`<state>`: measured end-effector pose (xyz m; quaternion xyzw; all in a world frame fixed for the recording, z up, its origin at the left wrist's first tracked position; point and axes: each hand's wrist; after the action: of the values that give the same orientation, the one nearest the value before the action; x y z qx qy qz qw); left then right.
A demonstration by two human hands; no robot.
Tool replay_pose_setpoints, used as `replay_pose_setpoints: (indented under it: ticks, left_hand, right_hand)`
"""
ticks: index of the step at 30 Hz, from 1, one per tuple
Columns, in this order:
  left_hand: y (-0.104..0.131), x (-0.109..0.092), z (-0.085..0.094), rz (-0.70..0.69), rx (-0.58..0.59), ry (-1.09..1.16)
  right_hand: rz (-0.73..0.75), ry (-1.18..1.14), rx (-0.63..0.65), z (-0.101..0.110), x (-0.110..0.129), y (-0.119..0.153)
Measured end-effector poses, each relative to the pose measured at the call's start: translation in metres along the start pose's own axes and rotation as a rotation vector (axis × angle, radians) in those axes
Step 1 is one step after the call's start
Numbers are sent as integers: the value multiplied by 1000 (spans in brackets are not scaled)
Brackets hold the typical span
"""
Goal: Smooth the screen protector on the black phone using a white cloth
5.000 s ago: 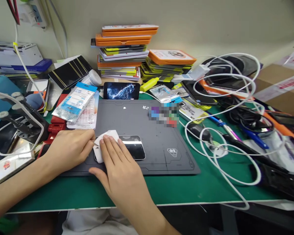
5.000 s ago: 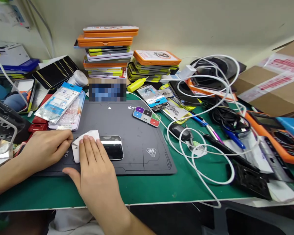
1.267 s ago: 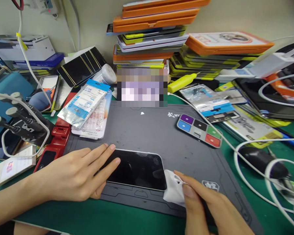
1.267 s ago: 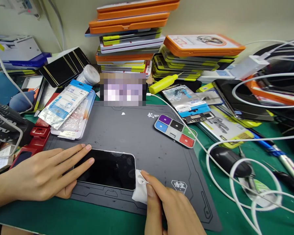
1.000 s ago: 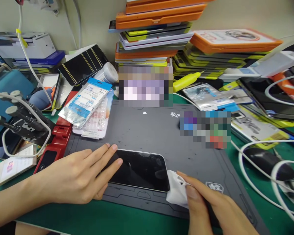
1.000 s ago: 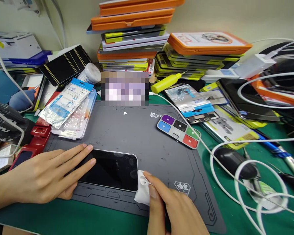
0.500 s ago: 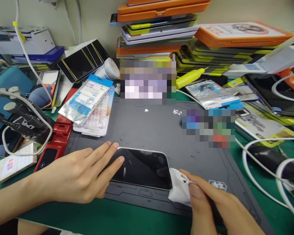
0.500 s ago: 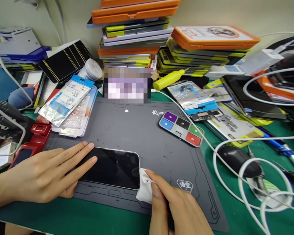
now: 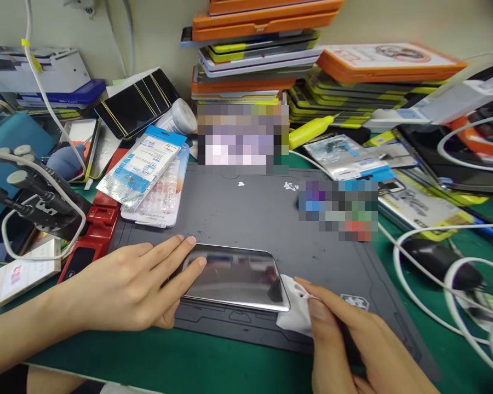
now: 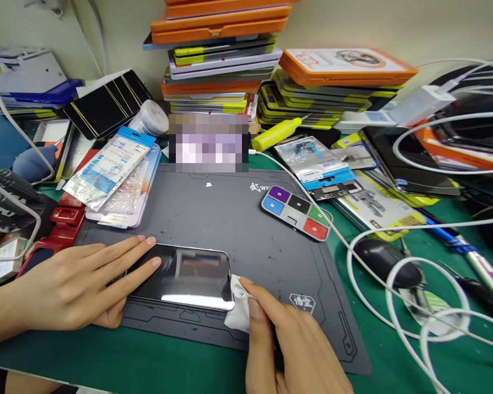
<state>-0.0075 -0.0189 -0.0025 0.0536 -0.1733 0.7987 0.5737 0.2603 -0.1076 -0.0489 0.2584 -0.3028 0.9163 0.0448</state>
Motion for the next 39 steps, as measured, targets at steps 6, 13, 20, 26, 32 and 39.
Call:
replay_pose_setpoints:
  ticks: [6, 13, 20, 26, 32, 39]
  left_hand:
    - [-5, 3, -3, 167, -76, 158]
    - [-6, 17, -4, 416, -12, 512]
    - [-9, 19, -2, 759, 8, 865]
    - [-10, 26, -3, 870, -43, 1171]
    - [-13, 28, -4, 986, -179, 1349]
    - [-12, 30, -4, 1146, -386, 1441]
  right_hand:
    - [4, -37, -35, 0, -3, 0]
    - [238, -33, -174, 3, -17, 5]
    - [534, -127, 168, -4, -15, -2]
    - [525, -37, 242, -10, -19, -1]
    - [516, 45, 287, -13, -17, -1]
    - [501, 66, 315, -14, -17, -2]
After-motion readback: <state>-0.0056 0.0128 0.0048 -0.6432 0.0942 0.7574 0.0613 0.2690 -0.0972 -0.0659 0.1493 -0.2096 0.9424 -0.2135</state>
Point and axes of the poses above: each hand's wrist, its own y-axis away from the middle knuckle, its own z-axis out of the back of the hand, x = y × z, and after that the axes turned 1 degree about -y, right-handed
